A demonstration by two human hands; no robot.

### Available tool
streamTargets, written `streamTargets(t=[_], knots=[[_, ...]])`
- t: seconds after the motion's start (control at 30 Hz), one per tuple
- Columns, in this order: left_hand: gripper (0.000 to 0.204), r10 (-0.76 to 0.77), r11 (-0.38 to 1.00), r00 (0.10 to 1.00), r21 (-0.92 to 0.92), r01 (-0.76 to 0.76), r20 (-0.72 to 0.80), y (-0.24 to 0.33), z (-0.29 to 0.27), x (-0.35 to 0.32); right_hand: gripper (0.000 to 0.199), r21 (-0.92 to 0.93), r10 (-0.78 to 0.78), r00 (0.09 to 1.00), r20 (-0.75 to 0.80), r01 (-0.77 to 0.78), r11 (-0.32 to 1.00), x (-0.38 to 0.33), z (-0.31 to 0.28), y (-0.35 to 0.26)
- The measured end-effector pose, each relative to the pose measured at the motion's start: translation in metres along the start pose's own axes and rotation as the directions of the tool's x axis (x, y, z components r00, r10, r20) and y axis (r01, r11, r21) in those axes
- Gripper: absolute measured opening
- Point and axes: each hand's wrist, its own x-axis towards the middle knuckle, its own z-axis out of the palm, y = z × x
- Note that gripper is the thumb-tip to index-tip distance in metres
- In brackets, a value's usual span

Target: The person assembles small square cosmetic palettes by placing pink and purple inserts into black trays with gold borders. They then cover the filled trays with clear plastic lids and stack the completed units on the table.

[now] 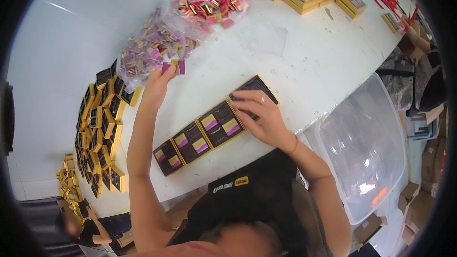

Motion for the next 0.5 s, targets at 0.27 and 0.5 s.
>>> streamTargets(t=[0.27, 0.5], knots=[[0.033, -0.143, 0.984, 0.911, -0.044, 0.174, 0.388, 0.042, 0.082, -0.07, 0.038, 0.644, 0.362, 0.911, 0.199, -0.4, 0.652, 0.034, 0.024, 0.001], [0.024, -0.196, 0.974, 0.948, -0.066, 0.219, 0.25, 0.04, 0.106, -0.068, 0.033, 0.602, 0.511, 0.857, 0.061, -0.44, 0.666, 0.01, -0.018, 0.025]])
